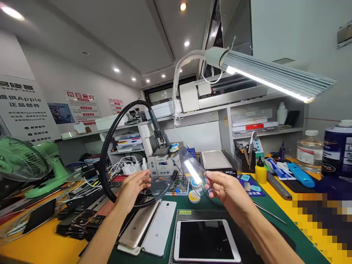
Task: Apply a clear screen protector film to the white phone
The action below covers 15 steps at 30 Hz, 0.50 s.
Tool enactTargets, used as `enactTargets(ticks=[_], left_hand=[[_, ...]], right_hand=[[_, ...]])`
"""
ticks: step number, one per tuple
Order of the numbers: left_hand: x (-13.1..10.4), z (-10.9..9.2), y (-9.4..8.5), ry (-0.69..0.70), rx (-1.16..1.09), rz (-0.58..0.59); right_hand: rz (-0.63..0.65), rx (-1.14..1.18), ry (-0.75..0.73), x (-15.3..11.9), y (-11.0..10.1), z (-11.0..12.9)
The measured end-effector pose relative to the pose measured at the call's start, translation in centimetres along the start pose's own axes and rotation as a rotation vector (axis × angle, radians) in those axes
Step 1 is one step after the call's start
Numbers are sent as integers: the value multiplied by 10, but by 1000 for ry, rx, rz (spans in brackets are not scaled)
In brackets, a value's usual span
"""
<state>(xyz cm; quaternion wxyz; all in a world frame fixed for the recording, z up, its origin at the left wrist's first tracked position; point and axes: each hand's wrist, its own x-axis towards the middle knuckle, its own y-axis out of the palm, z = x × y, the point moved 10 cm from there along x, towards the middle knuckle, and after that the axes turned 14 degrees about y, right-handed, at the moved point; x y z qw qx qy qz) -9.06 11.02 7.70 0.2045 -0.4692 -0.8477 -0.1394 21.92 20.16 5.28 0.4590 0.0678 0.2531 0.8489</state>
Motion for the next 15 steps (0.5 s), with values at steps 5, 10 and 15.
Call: enactTargets(ticks=[5, 10, 15], left_hand=[[-1, 17, -23, -199, 305, 38], [2, 9, -26, -207, 660, 124], [6, -40, -6, 61, 842, 194]], right_hand=[[67, -33, 2, -8, 10, 2], [77, -94, 11, -7, 13, 0], [62, -230, 18, -4, 12, -2]])
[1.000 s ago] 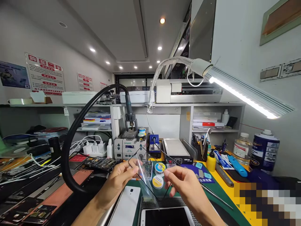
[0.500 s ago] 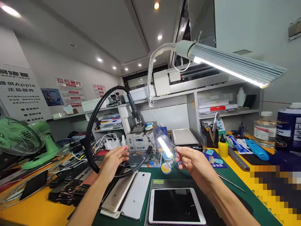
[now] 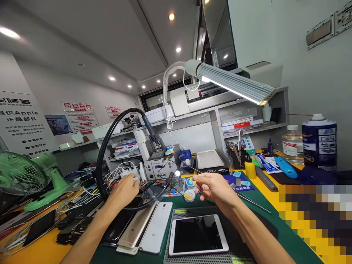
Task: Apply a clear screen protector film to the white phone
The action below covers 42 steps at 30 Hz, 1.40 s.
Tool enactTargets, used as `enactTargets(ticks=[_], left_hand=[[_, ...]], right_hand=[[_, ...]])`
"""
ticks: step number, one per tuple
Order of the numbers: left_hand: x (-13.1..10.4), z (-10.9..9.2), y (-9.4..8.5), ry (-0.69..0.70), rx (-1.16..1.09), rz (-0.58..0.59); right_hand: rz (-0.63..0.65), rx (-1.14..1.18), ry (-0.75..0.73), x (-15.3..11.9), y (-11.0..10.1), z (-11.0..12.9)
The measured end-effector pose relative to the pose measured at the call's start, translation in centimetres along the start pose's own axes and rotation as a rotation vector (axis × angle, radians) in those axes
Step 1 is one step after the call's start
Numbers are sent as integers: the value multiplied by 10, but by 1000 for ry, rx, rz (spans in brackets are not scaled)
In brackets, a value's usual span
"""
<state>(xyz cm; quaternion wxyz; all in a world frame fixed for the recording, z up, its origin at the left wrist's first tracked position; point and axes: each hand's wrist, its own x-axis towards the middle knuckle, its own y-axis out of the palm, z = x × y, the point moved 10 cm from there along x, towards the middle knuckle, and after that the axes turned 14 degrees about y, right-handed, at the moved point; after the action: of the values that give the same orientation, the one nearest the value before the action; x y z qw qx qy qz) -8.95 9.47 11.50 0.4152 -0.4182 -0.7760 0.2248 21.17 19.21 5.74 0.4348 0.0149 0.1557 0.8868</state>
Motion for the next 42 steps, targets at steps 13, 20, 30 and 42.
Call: enactTargets(ticks=[13, 20, 30, 42], left_hand=[[-60, -101, 79, 681, -14, 481], [-59, -79, 119, 946, 110, 315], [-63, -76, 119, 853, 39, 283], [-76, -87, 111, 765, -177, 408]], right_hand=[[130, -243, 183, -19, -25, -27], [178, -279, 258, -15, -34, -34], [26, -779, 54, -35, -38, 10], [-10, -1079, -59, -49, -34, -9]])
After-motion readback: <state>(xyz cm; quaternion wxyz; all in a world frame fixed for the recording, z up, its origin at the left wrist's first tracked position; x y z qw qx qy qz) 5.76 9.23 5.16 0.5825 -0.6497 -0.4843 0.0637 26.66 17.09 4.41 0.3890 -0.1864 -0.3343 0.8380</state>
